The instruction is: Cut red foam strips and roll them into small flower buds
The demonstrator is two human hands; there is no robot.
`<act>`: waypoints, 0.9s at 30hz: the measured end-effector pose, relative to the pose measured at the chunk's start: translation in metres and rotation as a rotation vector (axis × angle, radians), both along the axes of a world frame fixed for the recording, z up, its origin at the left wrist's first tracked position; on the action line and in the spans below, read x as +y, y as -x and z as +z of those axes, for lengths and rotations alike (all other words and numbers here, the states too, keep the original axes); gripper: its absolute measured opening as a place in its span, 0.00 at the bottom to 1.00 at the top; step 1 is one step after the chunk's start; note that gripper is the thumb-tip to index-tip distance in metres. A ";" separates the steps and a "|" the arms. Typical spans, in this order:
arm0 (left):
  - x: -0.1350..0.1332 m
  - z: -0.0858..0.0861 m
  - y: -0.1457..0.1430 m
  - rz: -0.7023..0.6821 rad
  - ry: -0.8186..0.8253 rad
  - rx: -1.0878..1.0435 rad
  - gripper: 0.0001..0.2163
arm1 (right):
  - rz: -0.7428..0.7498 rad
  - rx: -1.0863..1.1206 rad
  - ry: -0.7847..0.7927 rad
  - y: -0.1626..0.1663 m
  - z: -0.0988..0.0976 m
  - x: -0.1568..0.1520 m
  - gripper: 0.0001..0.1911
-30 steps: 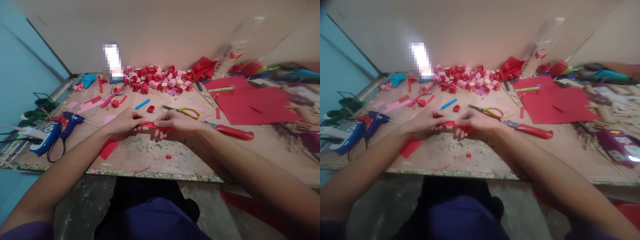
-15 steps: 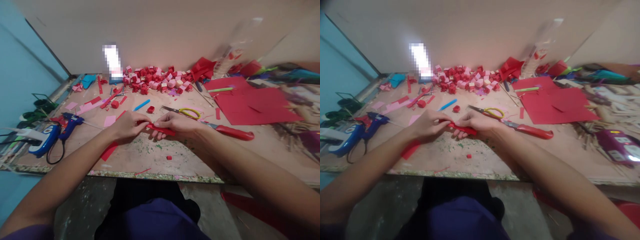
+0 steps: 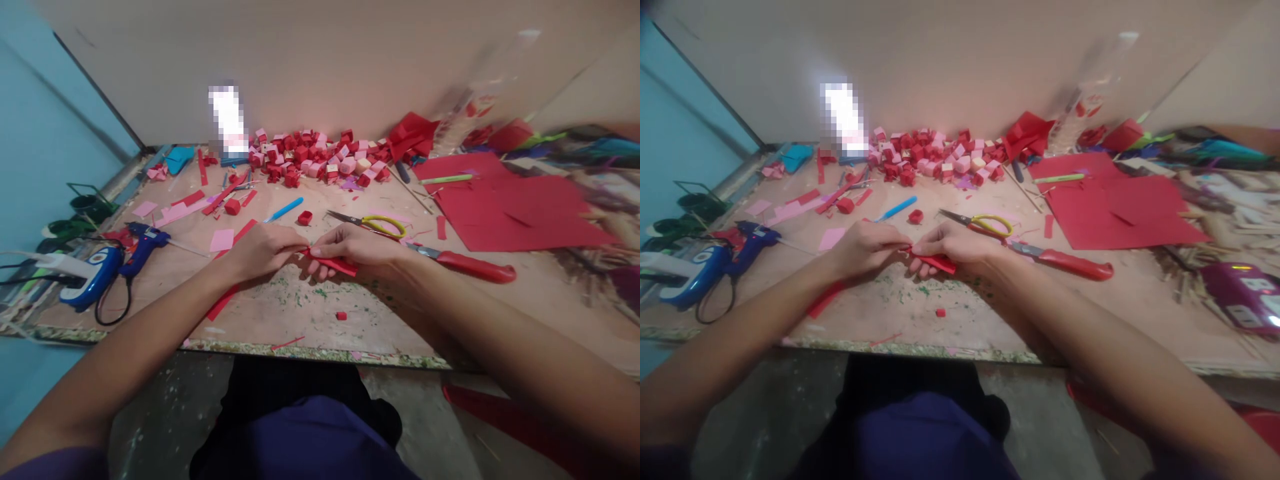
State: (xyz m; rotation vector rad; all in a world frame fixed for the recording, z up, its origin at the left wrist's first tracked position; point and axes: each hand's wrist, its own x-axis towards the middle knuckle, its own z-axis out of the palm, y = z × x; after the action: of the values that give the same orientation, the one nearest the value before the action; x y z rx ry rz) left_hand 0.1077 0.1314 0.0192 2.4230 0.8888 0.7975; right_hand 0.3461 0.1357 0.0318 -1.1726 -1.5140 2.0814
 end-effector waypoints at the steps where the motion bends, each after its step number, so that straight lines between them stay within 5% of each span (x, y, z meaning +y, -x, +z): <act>1: -0.001 0.001 -0.001 0.030 0.077 -0.043 0.08 | -0.005 0.001 -0.001 0.000 0.000 0.000 0.15; 6: -0.003 0.002 -0.004 0.098 0.650 -0.205 0.20 | -0.005 -0.020 -0.030 0.002 0.001 -0.002 0.14; 11: -0.004 0.001 -0.003 0.058 0.886 -0.269 0.21 | 0.025 -0.019 -0.044 0.003 0.001 -0.004 0.17; 22: -0.003 0.002 -0.002 0.048 0.948 -0.370 0.20 | 0.049 -0.046 -0.052 -0.006 0.008 -0.001 0.15; 27: -0.004 0.006 -0.003 0.079 0.802 -0.236 0.17 | 0.079 -0.051 -0.079 -0.005 0.007 -0.002 0.15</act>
State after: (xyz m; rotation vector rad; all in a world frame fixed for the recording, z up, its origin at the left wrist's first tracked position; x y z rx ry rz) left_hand 0.1109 0.1278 0.0249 1.5732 0.9734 0.5805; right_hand 0.3510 0.1339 0.0388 -1.1628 -1.6755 2.0359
